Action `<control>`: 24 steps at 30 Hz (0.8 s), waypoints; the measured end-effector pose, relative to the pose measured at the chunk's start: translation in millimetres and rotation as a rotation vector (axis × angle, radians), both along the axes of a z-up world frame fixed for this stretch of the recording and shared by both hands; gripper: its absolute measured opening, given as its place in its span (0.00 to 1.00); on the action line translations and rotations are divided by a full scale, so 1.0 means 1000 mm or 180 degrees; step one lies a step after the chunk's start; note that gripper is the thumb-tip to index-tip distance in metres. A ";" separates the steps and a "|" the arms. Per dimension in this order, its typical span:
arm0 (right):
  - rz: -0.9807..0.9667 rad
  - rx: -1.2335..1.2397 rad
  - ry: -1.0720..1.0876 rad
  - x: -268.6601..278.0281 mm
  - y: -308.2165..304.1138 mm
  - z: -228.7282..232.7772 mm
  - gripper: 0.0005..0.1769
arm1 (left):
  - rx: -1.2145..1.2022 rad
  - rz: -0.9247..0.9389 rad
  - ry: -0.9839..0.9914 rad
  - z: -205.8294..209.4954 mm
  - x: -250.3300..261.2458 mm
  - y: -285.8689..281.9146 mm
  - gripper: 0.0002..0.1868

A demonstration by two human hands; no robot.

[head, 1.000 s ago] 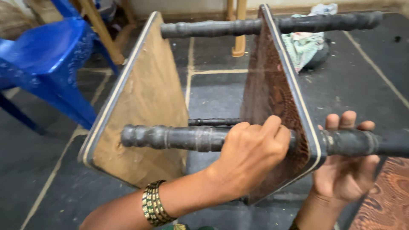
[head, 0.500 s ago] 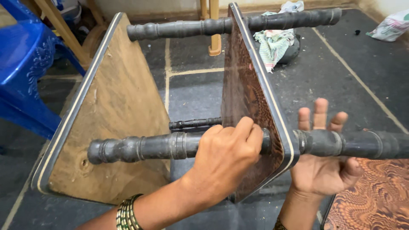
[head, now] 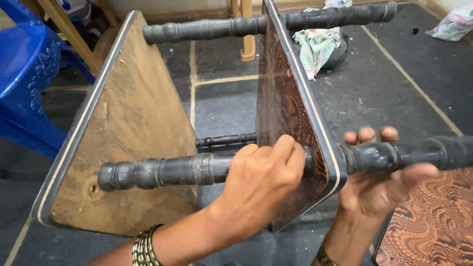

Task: The person assembles a small wooden table by inserting black cylindrical legs into the tabletop. They align and push each leg into place, adjusting the table's orientation as needed.

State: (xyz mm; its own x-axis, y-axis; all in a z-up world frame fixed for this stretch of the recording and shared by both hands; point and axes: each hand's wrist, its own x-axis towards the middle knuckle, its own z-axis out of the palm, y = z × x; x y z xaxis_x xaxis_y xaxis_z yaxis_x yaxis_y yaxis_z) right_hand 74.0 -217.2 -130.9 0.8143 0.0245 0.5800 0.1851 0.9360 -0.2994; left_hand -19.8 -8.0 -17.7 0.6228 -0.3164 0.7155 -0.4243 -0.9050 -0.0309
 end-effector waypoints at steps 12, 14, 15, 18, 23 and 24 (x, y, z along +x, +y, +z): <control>-0.0059 0.0122 -0.0024 0.016 -0.021 -0.032 0.28 | 0.0092 0.0060 0.0019 -0.001 -0.001 -0.002 0.06; -0.0017 0.0103 -0.0040 0.014 -0.016 -0.029 0.29 | 0.0088 0.0047 0.0027 -0.001 -0.002 -0.002 0.06; -0.0008 0.0094 -0.0051 0.011 -0.011 -0.023 0.29 | 0.0071 0.0024 0.0032 -0.001 -0.002 -0.002 0.06; -0.0042 -0.0029 0.0016 -0.001 0.000 -0.001 0.36 | 0.0080 -0.0015 0.0082 0.001 -0.002 -0.001 0.06; -0.0515 -0.0085 0.0203 -0.005 -0.004 0.008 0.35 | 0.0058 0.0021 0.0109 0.003 -0.003 -0.002 0.06; -0.0411 -0.0003 0.0102 -0.003 -0.005 0.004 0.31 | 0.0058 0.0025 0.0098 0.003 -0.002 -0.002 0.06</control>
